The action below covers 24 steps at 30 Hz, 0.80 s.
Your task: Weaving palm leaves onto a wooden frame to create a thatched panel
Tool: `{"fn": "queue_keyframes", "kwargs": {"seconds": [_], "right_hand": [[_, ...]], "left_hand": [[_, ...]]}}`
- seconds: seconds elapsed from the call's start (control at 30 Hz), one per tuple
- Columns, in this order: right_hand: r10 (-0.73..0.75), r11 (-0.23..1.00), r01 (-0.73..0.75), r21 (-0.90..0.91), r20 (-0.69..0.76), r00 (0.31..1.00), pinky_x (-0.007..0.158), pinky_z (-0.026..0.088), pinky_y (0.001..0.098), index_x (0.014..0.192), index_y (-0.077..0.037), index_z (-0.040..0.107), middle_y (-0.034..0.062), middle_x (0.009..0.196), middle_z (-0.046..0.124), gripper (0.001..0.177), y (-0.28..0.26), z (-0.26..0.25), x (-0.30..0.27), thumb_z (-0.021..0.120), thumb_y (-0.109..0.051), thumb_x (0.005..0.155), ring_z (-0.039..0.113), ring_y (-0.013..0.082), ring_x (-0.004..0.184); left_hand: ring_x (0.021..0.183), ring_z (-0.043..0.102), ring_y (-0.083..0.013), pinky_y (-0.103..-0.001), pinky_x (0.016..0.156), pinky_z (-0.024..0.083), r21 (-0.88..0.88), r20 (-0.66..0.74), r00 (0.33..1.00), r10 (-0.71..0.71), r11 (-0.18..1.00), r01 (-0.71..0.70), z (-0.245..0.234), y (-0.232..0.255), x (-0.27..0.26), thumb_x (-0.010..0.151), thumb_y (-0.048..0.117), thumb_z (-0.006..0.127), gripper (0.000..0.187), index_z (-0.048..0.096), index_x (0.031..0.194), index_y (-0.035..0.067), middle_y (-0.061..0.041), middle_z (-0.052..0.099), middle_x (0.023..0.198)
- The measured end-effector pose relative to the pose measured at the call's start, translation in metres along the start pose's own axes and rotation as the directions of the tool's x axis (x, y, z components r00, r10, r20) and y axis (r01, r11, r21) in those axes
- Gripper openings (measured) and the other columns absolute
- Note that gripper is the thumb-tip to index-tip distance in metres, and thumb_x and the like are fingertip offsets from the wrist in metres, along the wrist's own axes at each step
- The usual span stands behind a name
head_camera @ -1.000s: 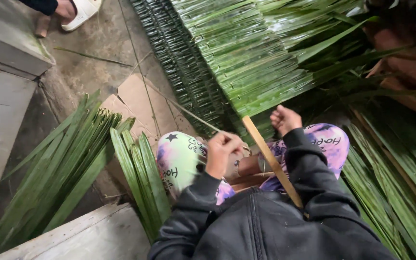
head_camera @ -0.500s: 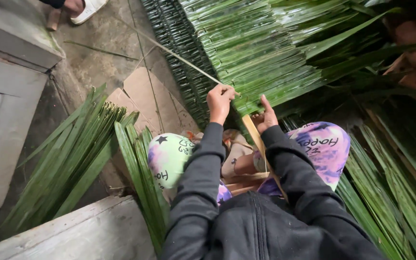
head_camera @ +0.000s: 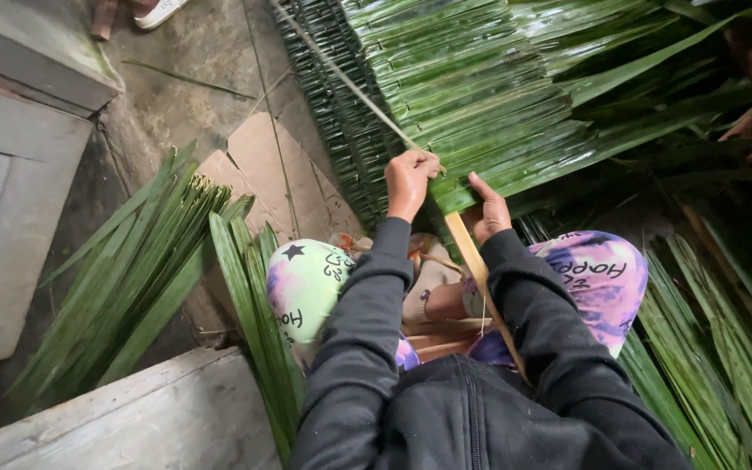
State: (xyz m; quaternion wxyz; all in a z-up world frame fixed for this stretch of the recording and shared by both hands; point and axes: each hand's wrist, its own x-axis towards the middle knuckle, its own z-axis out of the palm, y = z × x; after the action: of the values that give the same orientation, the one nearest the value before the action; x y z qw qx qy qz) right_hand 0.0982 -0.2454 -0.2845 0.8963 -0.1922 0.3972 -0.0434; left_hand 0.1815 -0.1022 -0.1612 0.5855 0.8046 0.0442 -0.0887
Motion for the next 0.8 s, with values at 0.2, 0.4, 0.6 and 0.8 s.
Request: {"fn": "queue_keyframes", "kwargs": {"seconds": [0.2, 0.4, 0.6, 0.8], "right_hand": [[0.006, 0.999, -0.007, -0.037, -0.027, 1.0, 0.093, 0.058, 0.0624, 0.116, -0.007, 0.065, 0.0081, 0.109, 0.071, 0.047, -0.002, 0.002, -0.001, 0.093, -0.015, 0.08, 0.074, 0.0322, 0.105], [0.0, 0.999, 0.0, -0.051, -0.017, 1.0, 0.092, 0.059, 0.0611, 0.116, -0.007, 0.065, 0.0079, 0.108, 0.071, 0.046, -0.004, 0.003, -0.005, 0.093, -0.017, 0.081, 0.074, 0.0314, 0.104], [0.006, 0.999, -0.007, -0.043, -0.014, 1.0, 0.093, 0.059, 0.0599, 0.115, -0.006, 0.065, 0.0084, 0.109, 0.072, 0.044, -0.008, 0.014, -0.021, 0.092, -0.016, 0.081, 0.074, 0.0314, 0.104], [0.006, 0.999, -0.006, -0.045, 0.005, 1.0, 0.093, 0.06, 0.0579, 0.113, -0.005, 0.067, 0.0085, 0.108, 0.072, 0.04, -0.009, 0.007, -0.017, 0.091, -0.016, 0.083, 0.074, 0.0311, 0.103]], "left_hand": [[0.063, 0.075, -0.0198, -0.026, 0.056, 0.063, -0.458, 0.087, 0.971, -0.222, 0.857, 0.237, -0.022, 0.009, -0.001, 0.082, 0.008, 0.075, 0.011, 0.068, 0.085, 0.0, -0.018, 0.076, 0.076], [0.066, 0.078, -0.0235, -0.032, 0.059, 0.065, -0.546, 0.191, 0.95, -0.247, 0.778, 0.312, -0.03, 0.025, -0.01, 0.083, 0.011, 0.081, 0.014, 0.07, 0.084, 0.003, -0.018, 0.077, 0.079], [0.064, 0.078, -0.0254, -0.032, 0.057, 0.065, -0.623, 0.217, 0.946, -0.242, 0.712, 0.325, -0.037, 0.042, -0.014, 0.083, 0.009, 0.081, 0.014, 0.068, 0.079, 0.004, -0.019, 0.076, 0.076], [0.058, 0.076, -0.0246, -0.032, 0.052, 0.063, -0.65, 0.192, 0.967, -0.167, 0.717, 0.252, -0.048, 0.079, -0.036, 0.077, 0.009, 0.083, 0.016, 0.068, 0.078, 0.004, -0.019, 0.074, 0.069]]}}
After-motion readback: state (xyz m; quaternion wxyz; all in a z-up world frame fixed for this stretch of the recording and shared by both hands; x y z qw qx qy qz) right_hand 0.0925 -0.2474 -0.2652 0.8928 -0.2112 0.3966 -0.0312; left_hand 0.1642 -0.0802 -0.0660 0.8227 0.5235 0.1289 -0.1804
